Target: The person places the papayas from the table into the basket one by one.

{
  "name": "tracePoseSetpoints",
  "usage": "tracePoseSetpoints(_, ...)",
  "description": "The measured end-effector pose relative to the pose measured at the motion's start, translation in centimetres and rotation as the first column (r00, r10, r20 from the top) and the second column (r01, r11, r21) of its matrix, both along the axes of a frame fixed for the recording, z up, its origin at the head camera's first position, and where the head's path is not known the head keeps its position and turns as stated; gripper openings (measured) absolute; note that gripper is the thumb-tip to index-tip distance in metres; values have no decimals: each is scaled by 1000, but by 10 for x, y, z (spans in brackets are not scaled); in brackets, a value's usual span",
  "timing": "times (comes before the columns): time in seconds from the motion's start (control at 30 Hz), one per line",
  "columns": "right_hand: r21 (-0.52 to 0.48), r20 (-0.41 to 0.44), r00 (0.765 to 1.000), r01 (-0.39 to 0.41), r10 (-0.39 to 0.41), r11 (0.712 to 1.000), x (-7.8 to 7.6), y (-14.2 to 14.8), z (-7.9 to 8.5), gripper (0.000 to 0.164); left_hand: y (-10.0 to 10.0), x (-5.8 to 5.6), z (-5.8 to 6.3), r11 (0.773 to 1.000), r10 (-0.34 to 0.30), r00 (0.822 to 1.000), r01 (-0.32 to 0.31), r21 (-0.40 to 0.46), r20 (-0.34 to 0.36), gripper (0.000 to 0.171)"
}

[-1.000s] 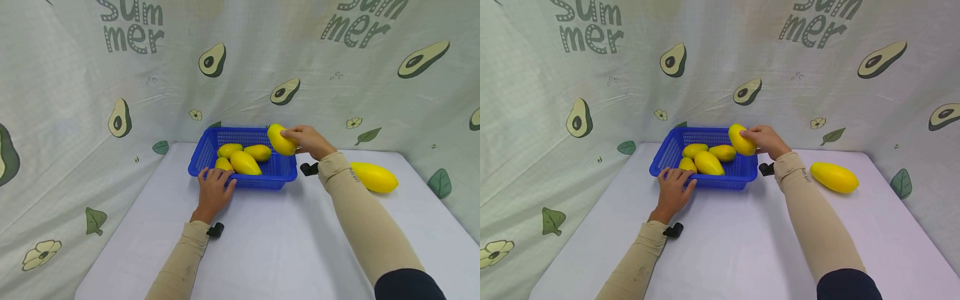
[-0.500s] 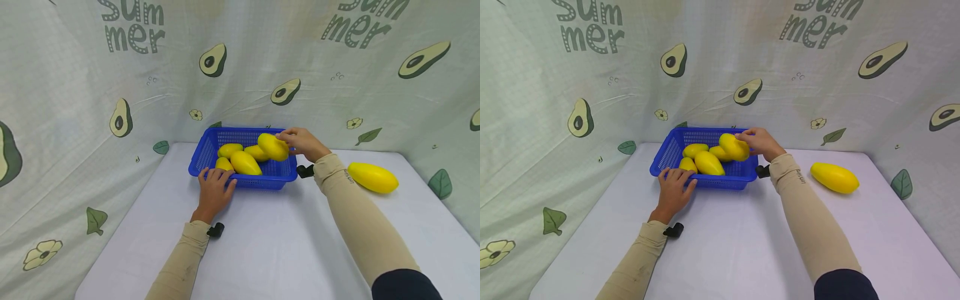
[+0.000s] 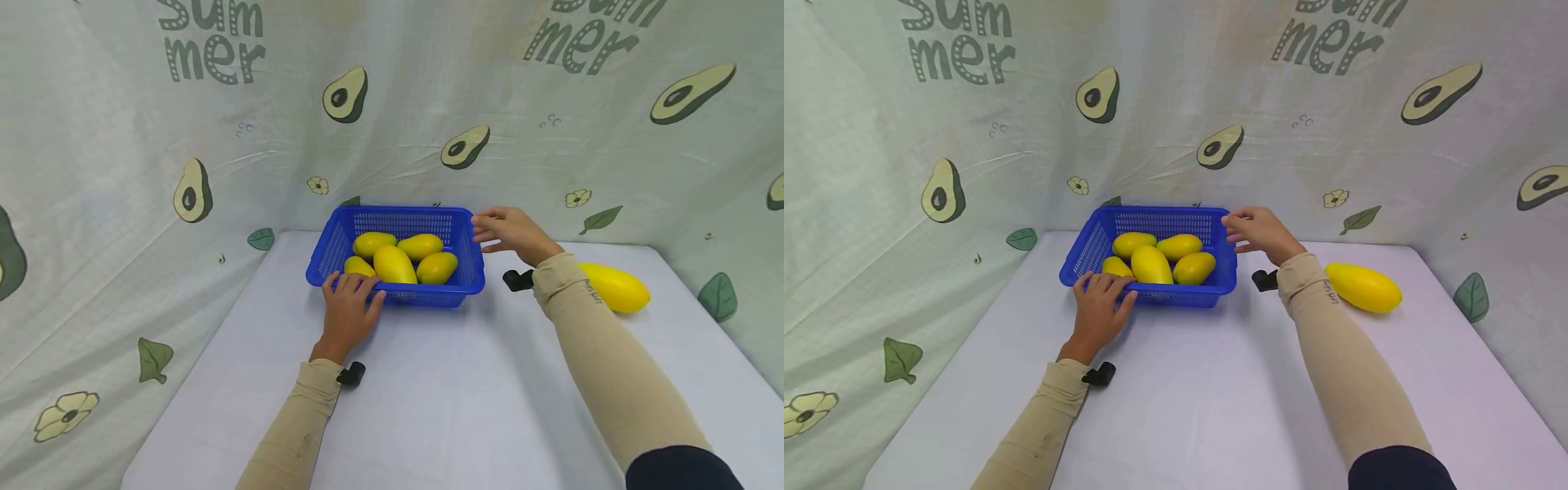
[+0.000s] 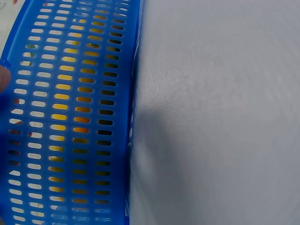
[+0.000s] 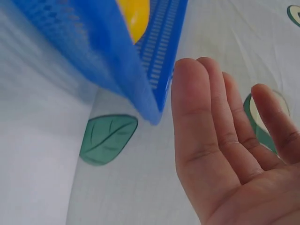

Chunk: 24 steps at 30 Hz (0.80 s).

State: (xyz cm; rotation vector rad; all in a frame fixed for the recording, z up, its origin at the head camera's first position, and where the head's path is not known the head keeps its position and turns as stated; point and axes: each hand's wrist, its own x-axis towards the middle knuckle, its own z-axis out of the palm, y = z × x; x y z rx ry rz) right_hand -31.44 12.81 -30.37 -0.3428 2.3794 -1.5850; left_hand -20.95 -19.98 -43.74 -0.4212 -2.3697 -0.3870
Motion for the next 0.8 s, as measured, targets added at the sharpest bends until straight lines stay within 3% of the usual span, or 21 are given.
tracePoseSetpoints(0.8, 75, -26, 997, 81, -79, 994, 5, 92, -9, 77, 1, -3, -3, 1000, -22, 1000, 23, 18, -12, 30)
